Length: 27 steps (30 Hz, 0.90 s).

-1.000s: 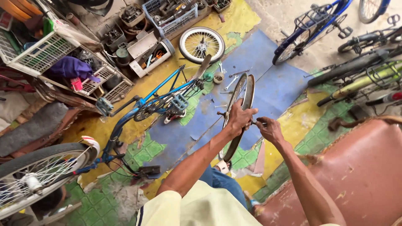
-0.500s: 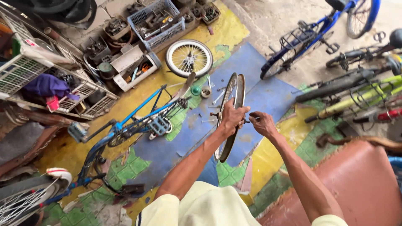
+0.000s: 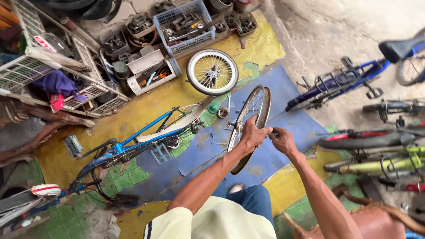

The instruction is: The person retrieves a wrench from a tool drawer, then uses it to adjust the freewheel on a bicycle wheel. They handle the wheel and a bicycle frame, tightening components on the wheel hub while working in a cluttered workshop.

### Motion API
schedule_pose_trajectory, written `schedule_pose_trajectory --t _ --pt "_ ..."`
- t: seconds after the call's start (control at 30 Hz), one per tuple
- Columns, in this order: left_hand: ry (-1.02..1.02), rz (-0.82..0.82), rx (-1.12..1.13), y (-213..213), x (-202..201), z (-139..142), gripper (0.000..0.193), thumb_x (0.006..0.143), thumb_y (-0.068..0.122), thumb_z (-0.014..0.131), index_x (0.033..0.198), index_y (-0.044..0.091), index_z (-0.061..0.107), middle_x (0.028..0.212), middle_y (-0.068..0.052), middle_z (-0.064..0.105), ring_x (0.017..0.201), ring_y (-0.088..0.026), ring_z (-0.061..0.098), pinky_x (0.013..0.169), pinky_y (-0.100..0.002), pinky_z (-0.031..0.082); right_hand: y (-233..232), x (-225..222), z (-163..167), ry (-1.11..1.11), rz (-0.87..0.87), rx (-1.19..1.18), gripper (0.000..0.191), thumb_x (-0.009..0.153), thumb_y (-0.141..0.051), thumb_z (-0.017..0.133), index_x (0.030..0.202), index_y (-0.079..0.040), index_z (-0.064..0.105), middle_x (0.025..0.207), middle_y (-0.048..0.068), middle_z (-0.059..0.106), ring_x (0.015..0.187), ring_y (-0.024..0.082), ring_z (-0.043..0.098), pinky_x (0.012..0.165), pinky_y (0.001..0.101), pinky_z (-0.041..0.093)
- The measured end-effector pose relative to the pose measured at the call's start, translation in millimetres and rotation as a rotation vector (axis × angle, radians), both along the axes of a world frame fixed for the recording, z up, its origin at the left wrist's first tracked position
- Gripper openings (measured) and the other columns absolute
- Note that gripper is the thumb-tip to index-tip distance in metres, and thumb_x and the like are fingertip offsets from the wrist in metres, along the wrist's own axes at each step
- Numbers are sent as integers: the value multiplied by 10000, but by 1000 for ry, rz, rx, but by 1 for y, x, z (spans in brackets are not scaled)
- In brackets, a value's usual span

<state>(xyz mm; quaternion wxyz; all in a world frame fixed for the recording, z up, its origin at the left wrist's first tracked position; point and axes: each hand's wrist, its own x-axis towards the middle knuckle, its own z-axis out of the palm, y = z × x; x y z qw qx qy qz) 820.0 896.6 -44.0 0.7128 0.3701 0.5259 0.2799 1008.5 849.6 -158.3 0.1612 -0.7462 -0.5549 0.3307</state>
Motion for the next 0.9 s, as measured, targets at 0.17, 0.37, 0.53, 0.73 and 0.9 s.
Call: schedule_pose_trajectory --t 0.17,0.37,0.53,0.73,0.9 --pt "3 88 -21 40 19 -10 414 786 53 766 1139 -20 562 598 -76 575 378 -146 492 289 -326 372 55 25 -11 61 99 45 339 912 -308 695 1098 -31 756 895 189 761 776 294 744 716 417 565" --pt "73 204 -50 72 54 -11 518 786 56 758 1249 8 532 632 -57 600 392 -130 486 296 -323 363 116 57 -18 79 235 32 349 915 -310 699 1133 -42 749 997 197 771 899 320 766 804 409 586" --pt "78 284 -24 94 85 -13 567 824 53 752 1330 -84 535 631 -52 578 404 -136 483 316 -313 371 159 93 -13 97 366 8 341 921 -307 690 1129 -44 753 1061 189 770 992 351 746 886 423 576" --pt "100 427 -82 113 103 -17 833 804 49 742 1529 -55 345 600 -46 560 402 -133 485 318 -299 381 196 126 -10 94 445 -34 336 912 -310 677 1127 -68 767 1084 176 770 1016 347 746 912 420 578" --pt "56 512 -93 123 98 -15 958 808 38 757 1587 -38 205 600 -58 558 417 -141 503 328 -293 405 223 121 -6 72 528 -6 335 915 -311 683 1122 -62 770 1091 183 770 1024 356 742 910 422 579"
